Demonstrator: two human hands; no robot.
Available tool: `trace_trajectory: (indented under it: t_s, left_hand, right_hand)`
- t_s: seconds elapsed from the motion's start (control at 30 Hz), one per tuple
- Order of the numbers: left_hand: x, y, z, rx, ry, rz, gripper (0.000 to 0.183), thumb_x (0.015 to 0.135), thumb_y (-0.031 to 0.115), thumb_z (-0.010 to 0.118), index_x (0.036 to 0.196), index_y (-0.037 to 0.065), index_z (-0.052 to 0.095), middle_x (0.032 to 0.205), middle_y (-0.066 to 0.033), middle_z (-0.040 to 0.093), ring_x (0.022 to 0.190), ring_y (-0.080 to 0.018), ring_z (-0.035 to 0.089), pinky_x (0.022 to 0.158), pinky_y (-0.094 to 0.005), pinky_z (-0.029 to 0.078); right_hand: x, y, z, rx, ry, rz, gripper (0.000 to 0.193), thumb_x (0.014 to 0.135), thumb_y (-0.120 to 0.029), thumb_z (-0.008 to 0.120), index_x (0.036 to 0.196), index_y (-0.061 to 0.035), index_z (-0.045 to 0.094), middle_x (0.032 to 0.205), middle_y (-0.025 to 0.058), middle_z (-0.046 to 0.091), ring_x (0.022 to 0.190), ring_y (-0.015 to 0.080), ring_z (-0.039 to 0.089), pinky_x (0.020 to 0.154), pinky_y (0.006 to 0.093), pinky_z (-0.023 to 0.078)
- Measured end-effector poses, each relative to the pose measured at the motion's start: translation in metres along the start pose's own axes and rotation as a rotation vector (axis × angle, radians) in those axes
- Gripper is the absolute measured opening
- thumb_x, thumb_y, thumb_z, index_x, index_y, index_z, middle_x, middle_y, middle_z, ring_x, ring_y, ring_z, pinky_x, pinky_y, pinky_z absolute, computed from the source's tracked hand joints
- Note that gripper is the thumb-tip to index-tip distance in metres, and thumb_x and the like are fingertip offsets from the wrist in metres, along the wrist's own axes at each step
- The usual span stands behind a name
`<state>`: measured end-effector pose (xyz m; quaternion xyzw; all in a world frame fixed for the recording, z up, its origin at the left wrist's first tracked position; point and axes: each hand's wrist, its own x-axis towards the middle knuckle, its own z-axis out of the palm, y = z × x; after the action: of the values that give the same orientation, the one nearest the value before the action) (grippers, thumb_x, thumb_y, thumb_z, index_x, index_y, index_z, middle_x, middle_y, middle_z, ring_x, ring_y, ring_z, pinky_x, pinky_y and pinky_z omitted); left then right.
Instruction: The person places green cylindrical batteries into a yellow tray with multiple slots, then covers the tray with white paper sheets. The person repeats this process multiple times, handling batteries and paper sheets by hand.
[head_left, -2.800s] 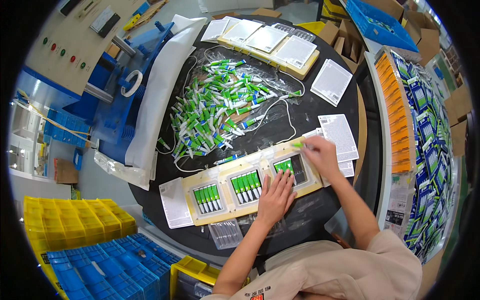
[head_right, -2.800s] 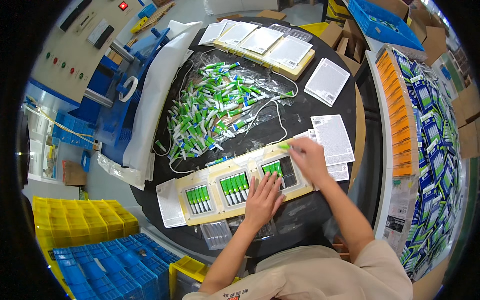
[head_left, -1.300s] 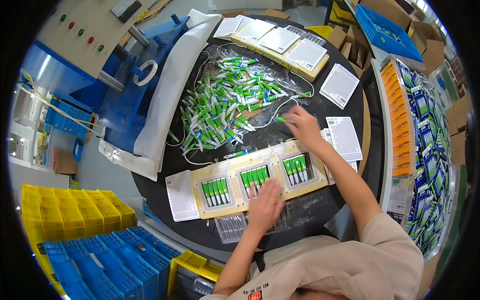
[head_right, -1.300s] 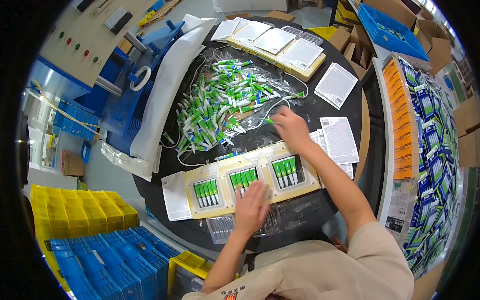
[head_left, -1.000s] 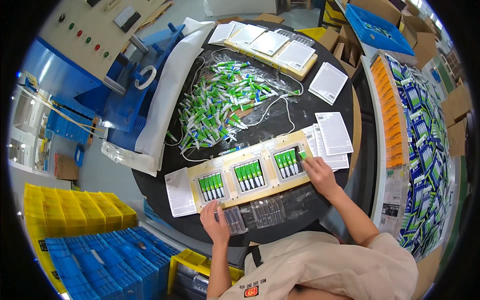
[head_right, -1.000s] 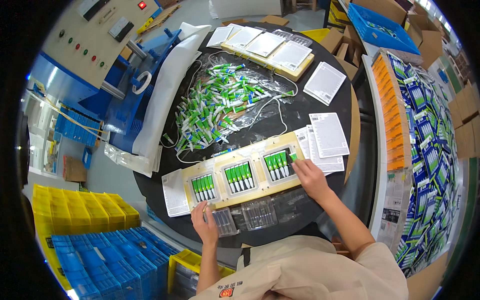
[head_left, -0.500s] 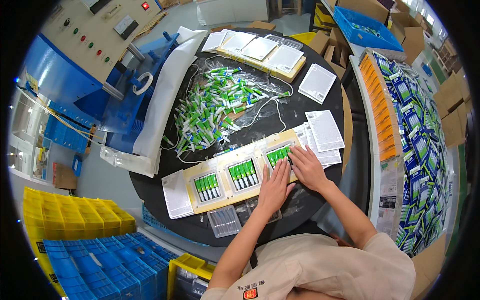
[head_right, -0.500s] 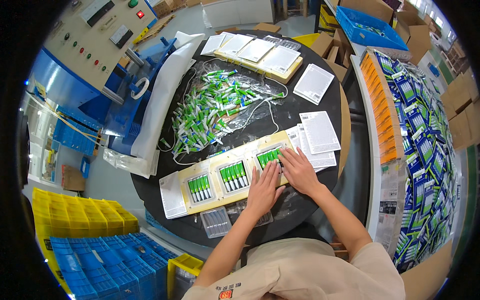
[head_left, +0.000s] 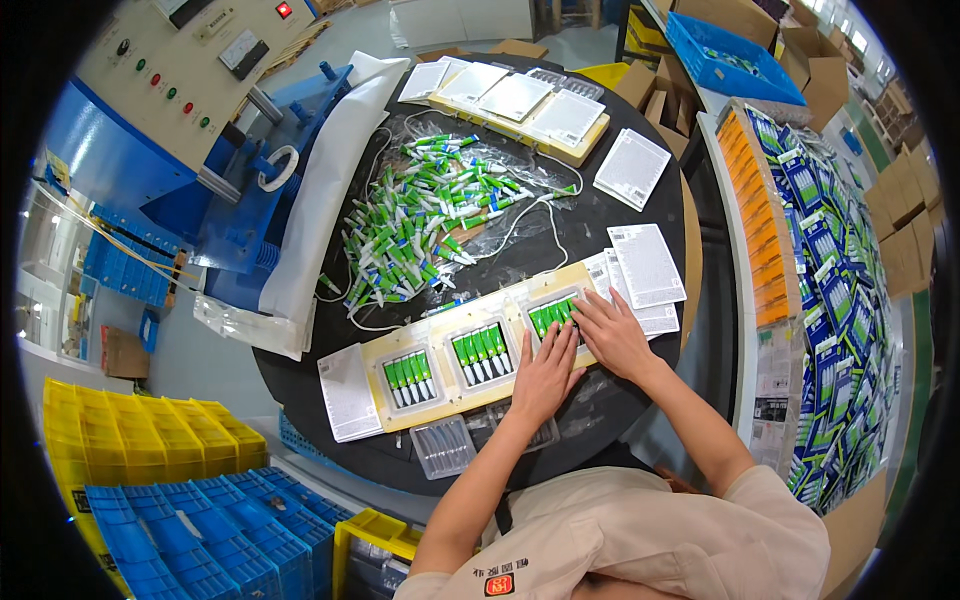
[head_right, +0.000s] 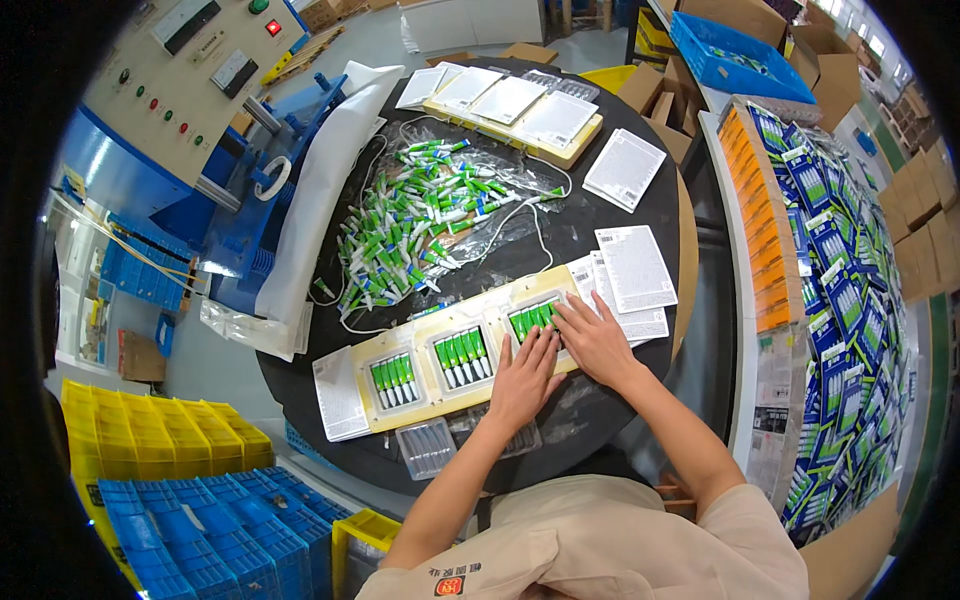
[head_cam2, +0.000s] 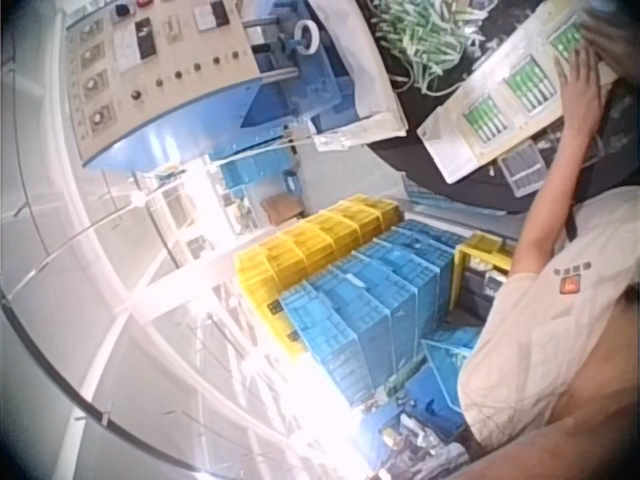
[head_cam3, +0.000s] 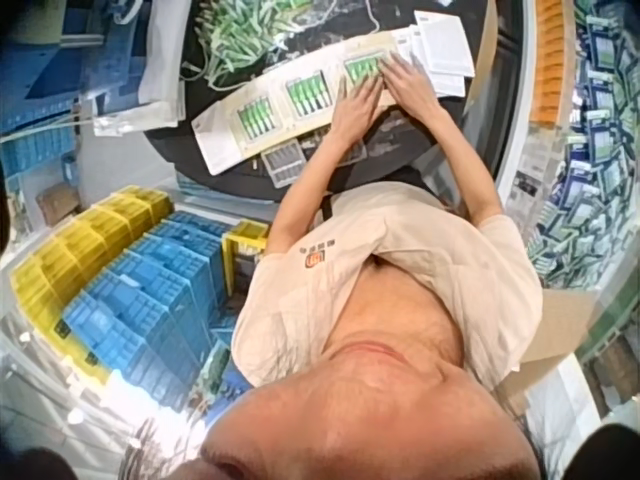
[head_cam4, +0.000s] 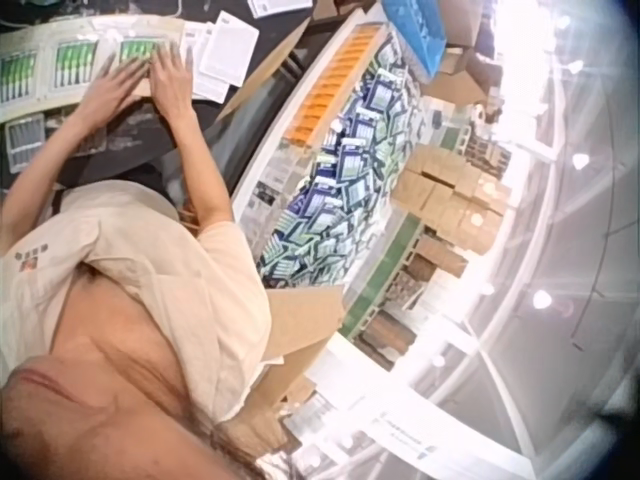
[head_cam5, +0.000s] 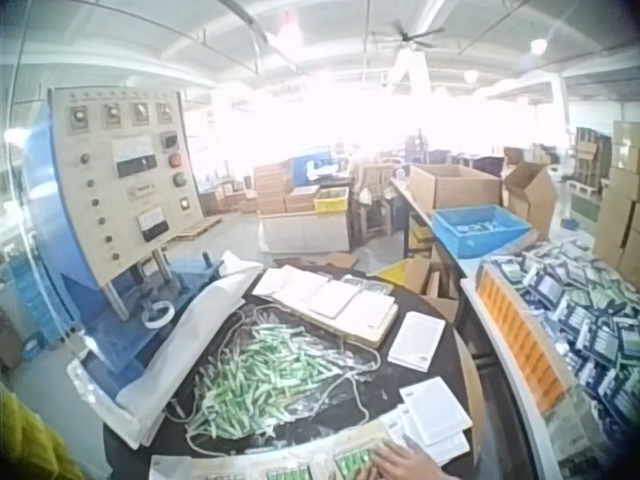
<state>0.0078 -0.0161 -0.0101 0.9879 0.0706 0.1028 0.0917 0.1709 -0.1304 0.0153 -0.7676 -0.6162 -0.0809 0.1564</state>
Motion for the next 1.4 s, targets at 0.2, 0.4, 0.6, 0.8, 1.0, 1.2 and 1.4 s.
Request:
trace_trajectory:
  t_s: [0.2, 0.4, 0.6, 0.8, 1.0, 1.2, 1.4]
  left_hand:
    - [-0.001, -0.001, 0.003, 0.009, 0.028, 0.018, 0.064, 0.098, 0.044, 0.060, 0.150, 0.010, 0.048, 0.161, -0.0033, 0.039, 0.150, -0.0261, 0.033, 0.122, -0.0606, 0.020]
    - [-0.002, -0.002, 0.004, 0.012, 0.021, 0.023, 0.063, 0.100, 0.047, 0.055, 0.151, 0.011, 0.047, 0.161, -0.0030, 0.039, 0.151, -0.0268, 0.031, 0.122, -0.0618, 0.018]
    - [-0.002, -0.004, 0.004, 0.005, 0.014, 0.031, 0.065, 0.099, 0.046, 0.058, 0.150, 0.009, 0.048, 0.160, -0.0057, 0.040, 0.151, -0.0277, 0.031, 0.121, -0.0620, 0.020]
    - [-0.004, -0.005, 0.006, 0.015, 0.055, 0.044, 0.068, 0.095, 0.045, 0.064, 0.149, 0.006, 0.049, 0.159, -0.0079, 0.041, 0.150, -0.0289, 0.033, 0.120, -0.0615, 0.023]
    - [-0.005, -0.005, 0.007, 0.035, 0.043, 0.040, 0.067, 0.098, 0.046, 0.060, 0.149, 0.005, 0.048, 0.160, -0.0078, 0.040, 0.152, -0.0287, 0.030, 0.121, -0.0610, 0.021]
    - [-0.005, -0.003, 0.007, 0.047, 0.053, 0.048, 0.069, 0.097, 0.046, 0.060, 0.150, 0.005, 0.047, 0.161, -0.0081, 0.038, 0.152, -0.0287, 0.029, 0.121, -0.0606, 0.021]
    - [-0.005, -0.004, 0.008, 0.021, 0.030, 0.025, 0.071, 0.095, 0.046, 0.062, 0.148, 0.002, 0.048, 0.161, -0.0109, 0.039, 0.152, -0.0295, 0.030, 0.122, -0.0597, 0.021]
  right_hand:
    - [0.005, 0.002, 0.000, 0.011, 0.000, -0.015, 0.032, 0.090, -0.017, 0.066, 0.118, -0.0037, 0.070, 0.131, 0.0098, 0.064, 0.134, 0.0274, 0.053, 0.119, 0.0500, 0.031]
    - [0.014, -0.003, -0.002, 0.101, 0.078, 0.100, 0.031, 0.084, -0.017, 0.071, 0.112, -0.0051, 0.072, 0.118, 0.0117, 0.066, 0.116, 0.0284, 0.060, 0.103, 0.0455, 0.044]
    - [0.019, -0.017, 0.003, 0.104, 0.082, 0.245, 0.029, 0.081, -0.014, 0.073, 0.110, -0.0063, 0.072, 0.104, 0.0097, 0.063, 0.097, 0.0282, 0.062, 0.081, 0.0421, 0.051]
    - [0.025, -0.026, 0.012, 0.052, 0.063, 0.354, 0.029, 0.082, -0.011, 0.072, 0.109, -0.0047, 0.072, 0.097, 0.0096, 0.062, 0.090, 0.0287, 0.063, 0.072, 0.0412, 0.053]
    - [0.023, -0.027, 0.018, 0.012, 0.094, 0.305, 0.028, 0.080, -0.012, 0.071, 0.107, -0.0043, 0.071, 0.097, 0.0081, 0.060, 0.090, 0.0259, 0.062, 0.072, 0.0376, 0.051]
    - [0.020, -0.010, 0.011, 0.146, 0.093, 0.174, 0.028, 0.082, -0.008, 0.068, 0.110, -0.0021, 0.071, 0.104, 0.0103, 0.063, 0.097, 0.0281, 0.060, 0.080, 0.0393, 0.048]
    - [0.013, -0.007, -0.001, 0.165, 0.068, 0.156, 0.029, 0.083, -0.008, 0.069, 0.111, -0.0016, 0.071, 0.108, 0.0102, 0.064, 0.100, 0.0276, 0.061, 0.081, 0.0394, 0.047]
